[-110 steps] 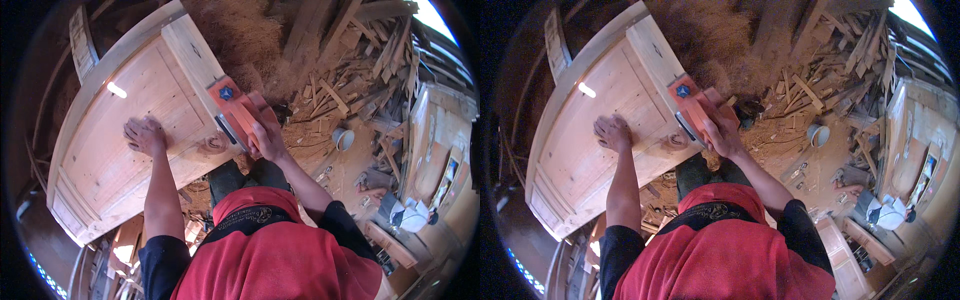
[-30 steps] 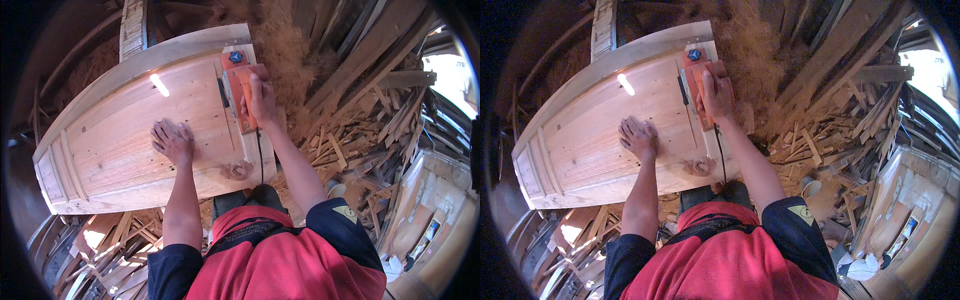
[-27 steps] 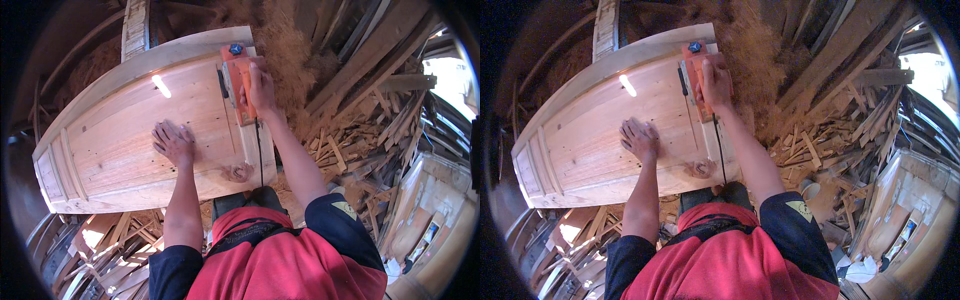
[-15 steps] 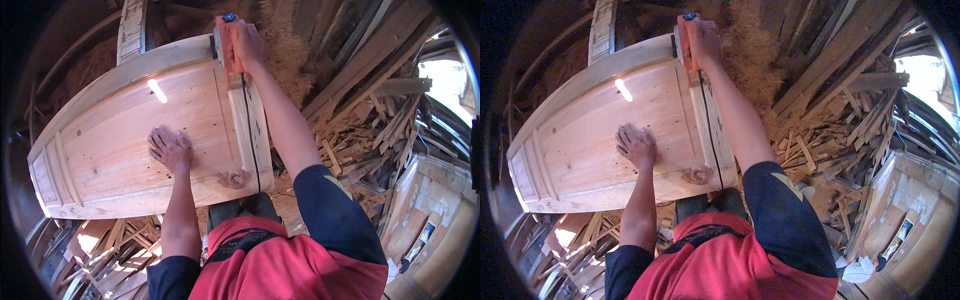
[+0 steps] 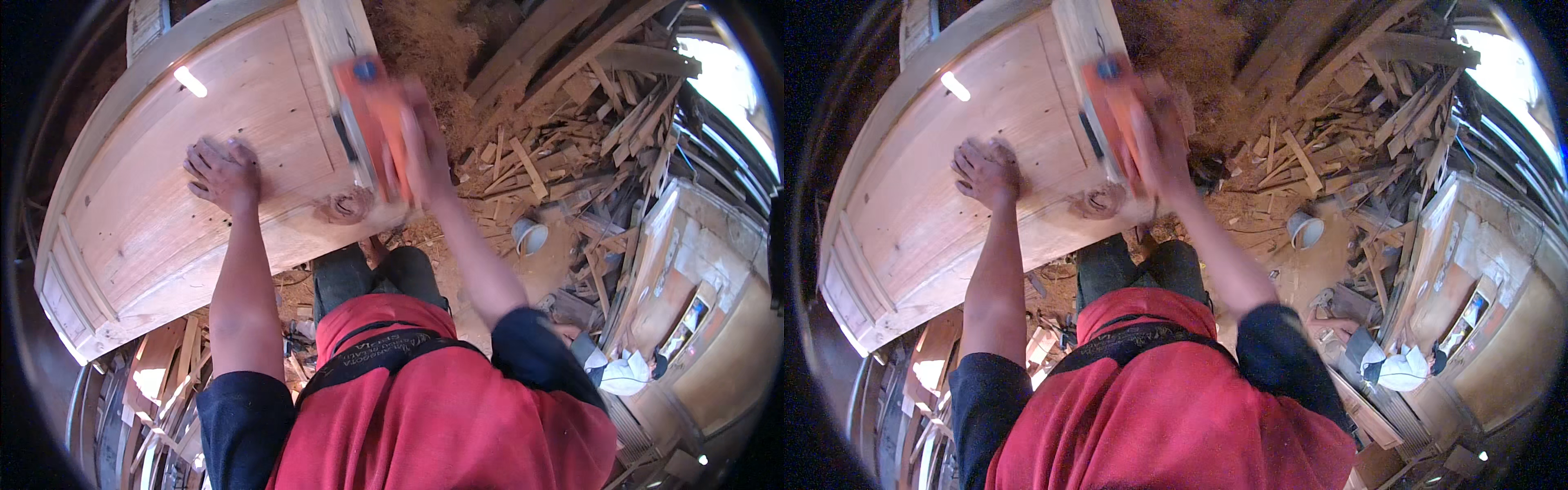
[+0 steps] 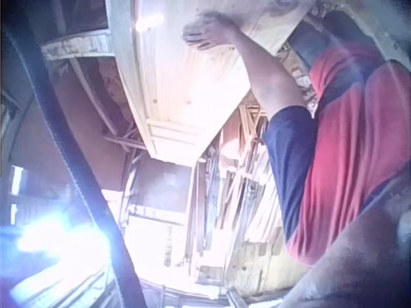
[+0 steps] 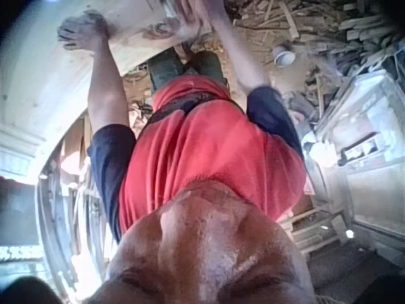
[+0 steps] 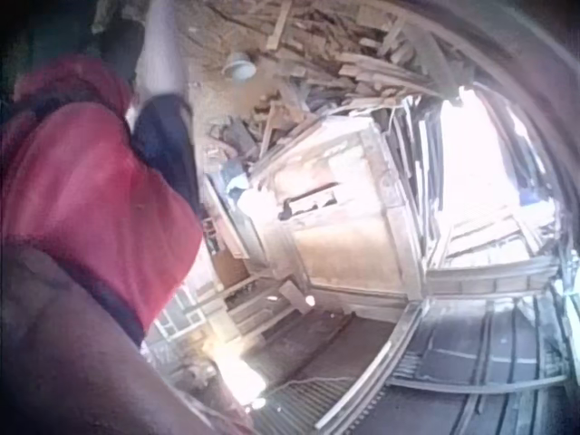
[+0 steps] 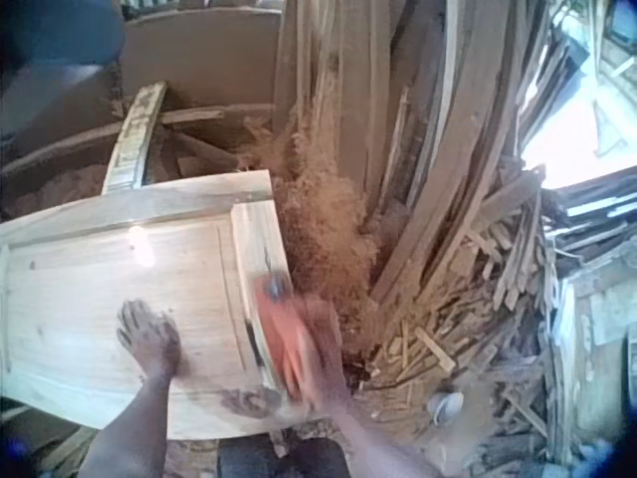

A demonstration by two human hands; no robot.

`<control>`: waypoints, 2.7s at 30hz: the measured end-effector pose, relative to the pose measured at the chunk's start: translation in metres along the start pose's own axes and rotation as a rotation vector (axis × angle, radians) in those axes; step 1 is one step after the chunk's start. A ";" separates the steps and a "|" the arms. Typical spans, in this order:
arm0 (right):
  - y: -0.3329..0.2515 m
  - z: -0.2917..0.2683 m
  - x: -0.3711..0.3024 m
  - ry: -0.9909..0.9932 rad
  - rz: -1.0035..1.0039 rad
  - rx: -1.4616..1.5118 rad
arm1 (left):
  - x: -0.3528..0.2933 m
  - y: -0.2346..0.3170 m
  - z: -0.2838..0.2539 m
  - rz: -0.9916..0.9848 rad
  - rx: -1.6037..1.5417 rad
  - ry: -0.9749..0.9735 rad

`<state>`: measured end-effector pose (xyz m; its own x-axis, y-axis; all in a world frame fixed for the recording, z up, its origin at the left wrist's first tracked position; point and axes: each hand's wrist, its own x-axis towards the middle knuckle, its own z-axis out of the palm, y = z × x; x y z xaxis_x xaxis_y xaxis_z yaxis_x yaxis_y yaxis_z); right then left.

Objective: The person measures a wooden door with a tape measure, marks it with a pencil, hammers a wooden board onto the side, cuts the board with a circular saw, and then sands the door frame using a power sander.

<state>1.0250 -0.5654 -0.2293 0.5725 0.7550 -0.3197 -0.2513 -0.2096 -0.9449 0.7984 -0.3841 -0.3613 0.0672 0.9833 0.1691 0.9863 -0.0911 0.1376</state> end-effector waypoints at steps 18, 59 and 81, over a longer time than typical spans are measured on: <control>0.034 -0.058 -0.127 0.081 0.180 -0.049 | -0.002 0.000 0.001 0.020 0.067 -0.009; 0.013 -0.040 -0.020 -0.065 -0.033 -0.343 | -0.001 0.000 -0.004 0.002 0.046 -0.011; 0.025 0.007 -0.035 -0.027 0.129 -0.020 | 0.003 0.011 -0.021 -0.041 0.027 -0.094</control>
<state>0.9937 -0.5929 -0.2414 0.5149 0.7374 -0.4372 -0.3056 -0.3186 -0.8973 0.8065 -0.3858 -0.3388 0.0390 0.9967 0.0712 0.9921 -0.0471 0.1162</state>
